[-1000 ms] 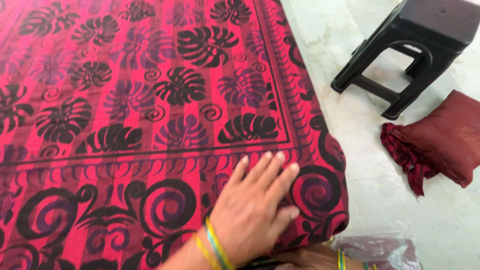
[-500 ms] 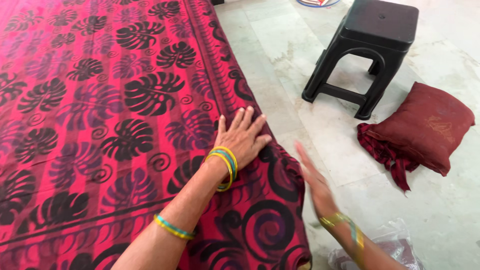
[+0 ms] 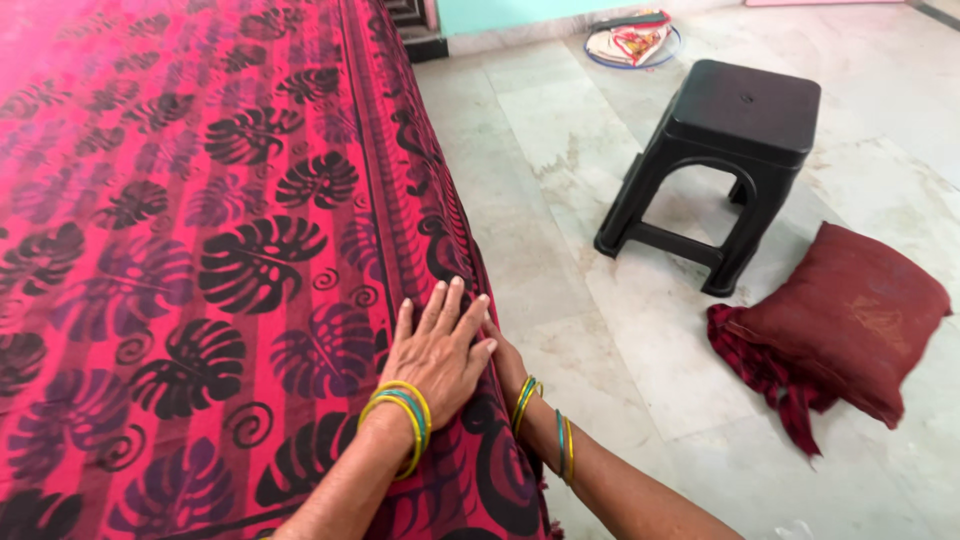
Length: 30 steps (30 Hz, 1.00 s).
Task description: The person spreads a red patterned bedsheet over a mattress, smoothing the surface and tucking the edges under the mattress around all sides. The person repeatedly adjusts and smooths the sheet to ensure it is flat and properly aligned.
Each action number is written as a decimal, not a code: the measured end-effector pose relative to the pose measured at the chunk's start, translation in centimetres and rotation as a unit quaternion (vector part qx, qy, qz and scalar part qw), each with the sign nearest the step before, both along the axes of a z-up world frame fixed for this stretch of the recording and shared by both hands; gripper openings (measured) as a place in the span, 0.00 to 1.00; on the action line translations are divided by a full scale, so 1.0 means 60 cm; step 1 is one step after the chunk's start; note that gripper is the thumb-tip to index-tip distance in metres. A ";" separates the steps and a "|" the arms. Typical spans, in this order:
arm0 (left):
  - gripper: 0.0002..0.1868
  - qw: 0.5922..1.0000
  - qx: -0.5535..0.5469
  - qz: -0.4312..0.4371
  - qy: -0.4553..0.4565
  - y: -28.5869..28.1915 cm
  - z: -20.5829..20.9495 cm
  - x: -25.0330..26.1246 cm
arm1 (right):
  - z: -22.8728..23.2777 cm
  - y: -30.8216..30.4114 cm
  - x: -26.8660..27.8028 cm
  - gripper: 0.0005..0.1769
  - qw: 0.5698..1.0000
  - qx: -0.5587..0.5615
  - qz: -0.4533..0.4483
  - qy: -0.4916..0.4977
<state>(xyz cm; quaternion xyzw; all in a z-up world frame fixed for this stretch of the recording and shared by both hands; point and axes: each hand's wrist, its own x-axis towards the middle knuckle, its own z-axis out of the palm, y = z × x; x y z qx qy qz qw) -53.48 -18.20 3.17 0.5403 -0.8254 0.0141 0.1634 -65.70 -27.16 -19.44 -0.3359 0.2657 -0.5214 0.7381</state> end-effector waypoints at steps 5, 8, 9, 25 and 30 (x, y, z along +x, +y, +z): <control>0.33 1.000 -0.005 0.003 0.000 0.004 -0.002 -0.006 | -0.096 -0.115 -0.001 0.34 0.926 -0.288 -0.110 0.216; 0.33 1.000 -0.008 -0.004 0.021 -0.001 -0.024 -0.002 | -0.100 -0.101 0.010 0.34 0.926 -0.325 -0.102 0.162; 0.33 0.999 -0.013 -0.006 0.033 -0.002 -0.031 -0.002 | -0.085 -0.082 0.021 0.35 0.947 -0.297 -0.071 0.098; 0.37 0.978 -0.063 0.177 0.091 -0.068 -0.051 0.022 | 0.235 -0.130 0.039 0.31 0.803 -0.461 -0.155 0.343; 0.35 0.953 -0.051 0.294 0.051 -0.173 -0.026 0.087 | 0.314 -0.223 0.108 0.28 0.523 -0.579 -0.035 0.624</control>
